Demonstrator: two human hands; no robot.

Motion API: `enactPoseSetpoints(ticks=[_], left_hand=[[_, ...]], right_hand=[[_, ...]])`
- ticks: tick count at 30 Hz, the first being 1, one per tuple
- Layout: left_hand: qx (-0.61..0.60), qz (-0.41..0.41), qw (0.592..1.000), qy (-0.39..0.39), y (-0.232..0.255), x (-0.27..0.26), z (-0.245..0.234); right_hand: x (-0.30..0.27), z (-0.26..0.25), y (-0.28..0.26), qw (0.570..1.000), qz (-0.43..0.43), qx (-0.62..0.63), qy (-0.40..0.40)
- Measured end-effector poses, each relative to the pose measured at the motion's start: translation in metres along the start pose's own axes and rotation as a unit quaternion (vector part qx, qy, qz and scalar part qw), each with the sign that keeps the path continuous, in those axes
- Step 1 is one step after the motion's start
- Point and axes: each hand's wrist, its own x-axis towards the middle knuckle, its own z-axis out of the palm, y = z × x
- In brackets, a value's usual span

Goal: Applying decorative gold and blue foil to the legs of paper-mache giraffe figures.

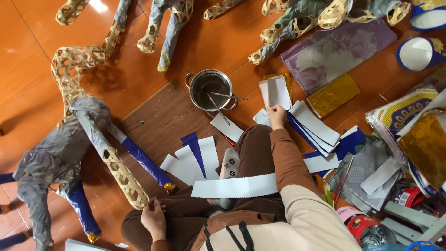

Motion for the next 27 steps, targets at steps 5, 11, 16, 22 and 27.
enactPoseSetpoints(ticks=[5, 11, 16, 22, 27], left_hand=[[0.025, -0.003, 1.0, -0.001, 0.009, -0.004, 0.003], [-0.255, -0.044, 0.963, -0.081, 0.061, -0.048, 0.009], [-0.494, -0.093, 0.812, -0.296, 0.05, -0.068, 0.061], [-0.627, -0.245, 0.731, -0.109, -0.065, -0.025, 0.066], [-0.677, -0.276, 0.674, -0.101, -0.058, -0.013, 0.028]], right_hand=[[-0.01, -0.035, -0.035, 0.989, -0.059, 0.107, 0.077], [-0.126, -0.087, -0.18, 0.914, -0.389, 0.098, 0.061], [-0.291, -0.039, -0.212, 0.744, -0.578, 0.027, -0.335], [-0.386, 0.002, -0.231, 0.666, -0.664, 0.012, -0.34], [-0.357, 0.044, -0.228, 0.807, -0.251, 0.03, -0.534]])
